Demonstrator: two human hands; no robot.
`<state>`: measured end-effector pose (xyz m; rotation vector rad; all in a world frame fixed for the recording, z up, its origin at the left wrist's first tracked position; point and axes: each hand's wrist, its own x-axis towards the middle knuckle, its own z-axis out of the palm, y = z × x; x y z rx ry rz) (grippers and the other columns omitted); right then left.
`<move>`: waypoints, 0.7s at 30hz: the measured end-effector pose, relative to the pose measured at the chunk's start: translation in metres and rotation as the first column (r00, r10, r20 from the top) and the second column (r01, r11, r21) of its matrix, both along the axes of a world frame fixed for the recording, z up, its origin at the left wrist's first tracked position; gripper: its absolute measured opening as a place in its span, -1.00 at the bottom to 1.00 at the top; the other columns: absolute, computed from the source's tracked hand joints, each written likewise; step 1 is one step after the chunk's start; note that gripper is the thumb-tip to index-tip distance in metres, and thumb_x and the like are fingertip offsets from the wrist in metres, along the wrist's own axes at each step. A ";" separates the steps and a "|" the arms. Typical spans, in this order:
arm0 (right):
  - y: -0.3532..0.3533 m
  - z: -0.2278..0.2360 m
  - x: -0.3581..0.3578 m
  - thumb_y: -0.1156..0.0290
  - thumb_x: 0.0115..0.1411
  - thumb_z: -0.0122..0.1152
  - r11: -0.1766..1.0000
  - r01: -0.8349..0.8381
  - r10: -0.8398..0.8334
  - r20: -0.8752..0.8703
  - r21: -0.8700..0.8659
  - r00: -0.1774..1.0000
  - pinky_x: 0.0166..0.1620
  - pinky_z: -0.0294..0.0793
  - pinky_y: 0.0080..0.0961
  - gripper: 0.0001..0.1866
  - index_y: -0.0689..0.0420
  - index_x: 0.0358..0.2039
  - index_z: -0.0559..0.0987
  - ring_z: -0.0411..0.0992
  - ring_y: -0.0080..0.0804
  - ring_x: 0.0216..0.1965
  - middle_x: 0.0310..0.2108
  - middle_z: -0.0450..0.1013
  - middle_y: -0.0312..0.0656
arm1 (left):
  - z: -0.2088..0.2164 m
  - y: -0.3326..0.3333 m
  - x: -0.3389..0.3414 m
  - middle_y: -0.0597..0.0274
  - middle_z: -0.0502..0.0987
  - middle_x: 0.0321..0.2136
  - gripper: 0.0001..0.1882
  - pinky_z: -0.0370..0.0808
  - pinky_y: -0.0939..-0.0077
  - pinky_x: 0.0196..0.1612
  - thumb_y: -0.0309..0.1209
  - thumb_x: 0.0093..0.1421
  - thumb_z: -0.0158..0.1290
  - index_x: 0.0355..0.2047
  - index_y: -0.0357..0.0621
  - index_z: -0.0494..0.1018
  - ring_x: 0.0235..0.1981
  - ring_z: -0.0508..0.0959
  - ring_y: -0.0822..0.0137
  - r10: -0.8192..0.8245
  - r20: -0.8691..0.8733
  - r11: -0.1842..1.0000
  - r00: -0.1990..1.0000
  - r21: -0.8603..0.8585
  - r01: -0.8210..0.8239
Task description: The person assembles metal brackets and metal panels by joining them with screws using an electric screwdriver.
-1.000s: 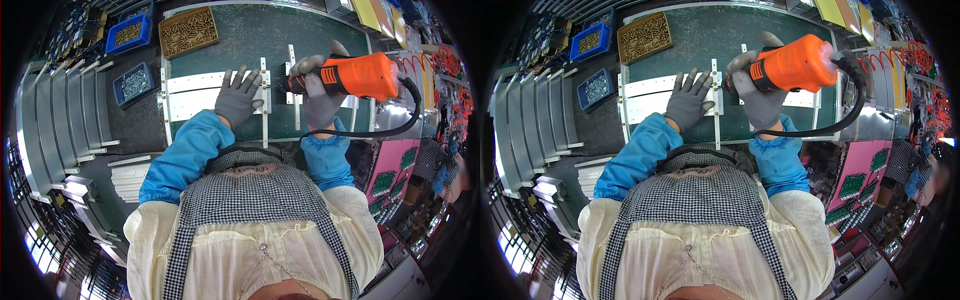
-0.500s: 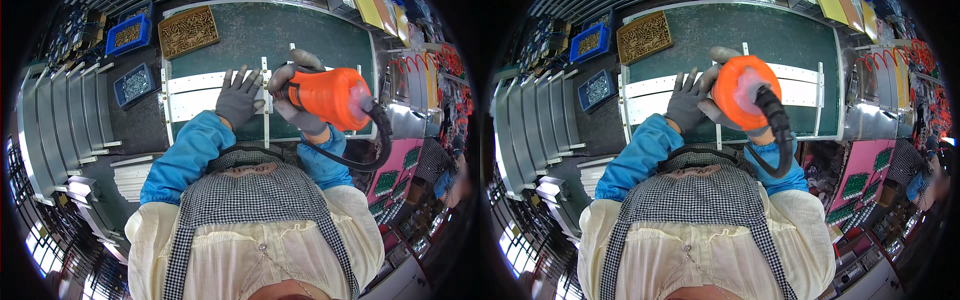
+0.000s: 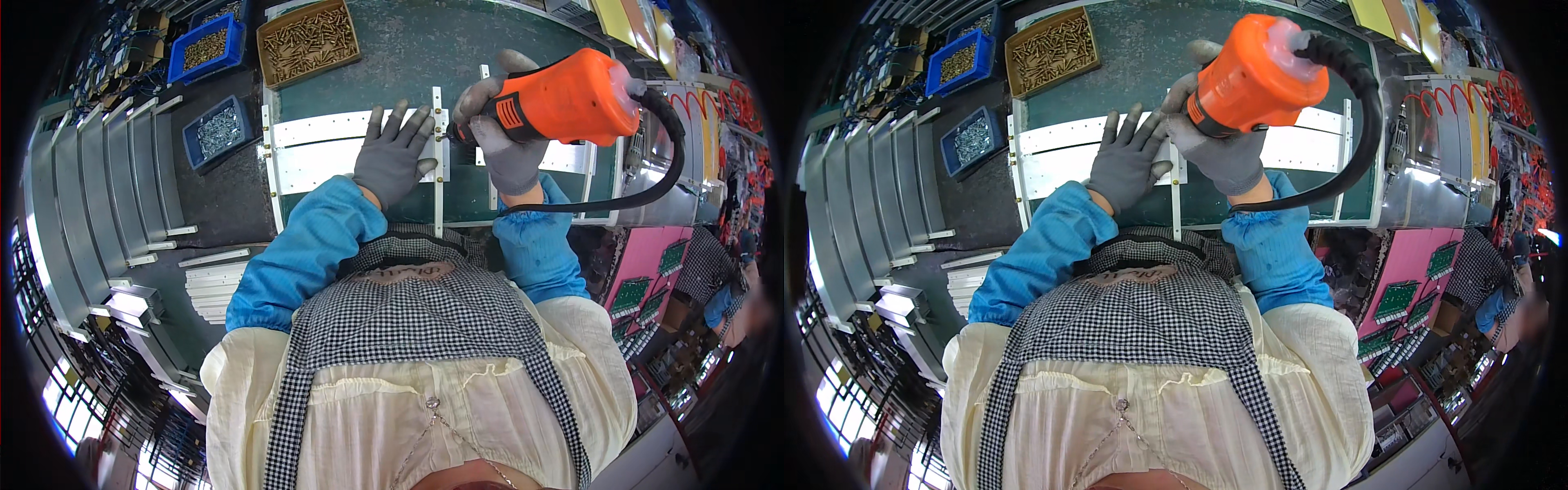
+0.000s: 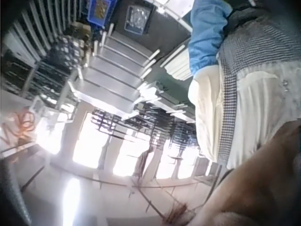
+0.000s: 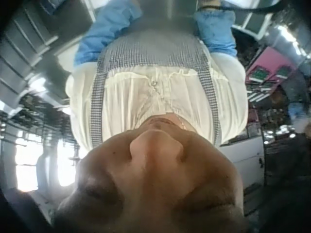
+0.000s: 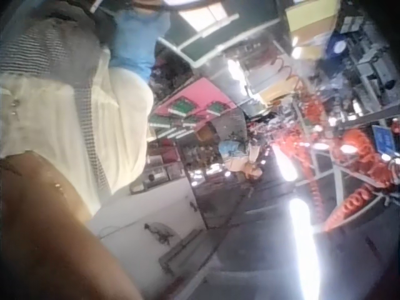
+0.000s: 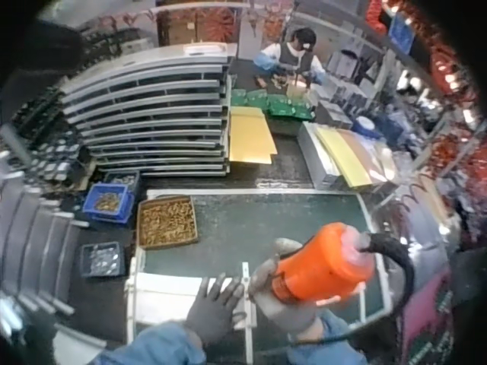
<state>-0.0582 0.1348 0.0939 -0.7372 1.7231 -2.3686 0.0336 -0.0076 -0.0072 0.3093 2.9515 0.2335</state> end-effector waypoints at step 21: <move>0.009 0.078 0.001 0.30 0.12 0.22 0.938 -0.245 0.189 -0.232 -0.244 0.954 -0.19 0.44 -0.26 -0.17 0.19 0.35 0.08 0.41 -0.34 -0.31 -0.31 0.42 -0.17 | 0.039 -0.108 0.053 -0.07 0.48 -0.01 -0.54 0.42 0.21 0.13 -0.37 0.12 0.20 0.03 -0.22 0.41 0.07 0.47 -0.06 0.685 -0.361 0.645 0.633 0.704 -0.296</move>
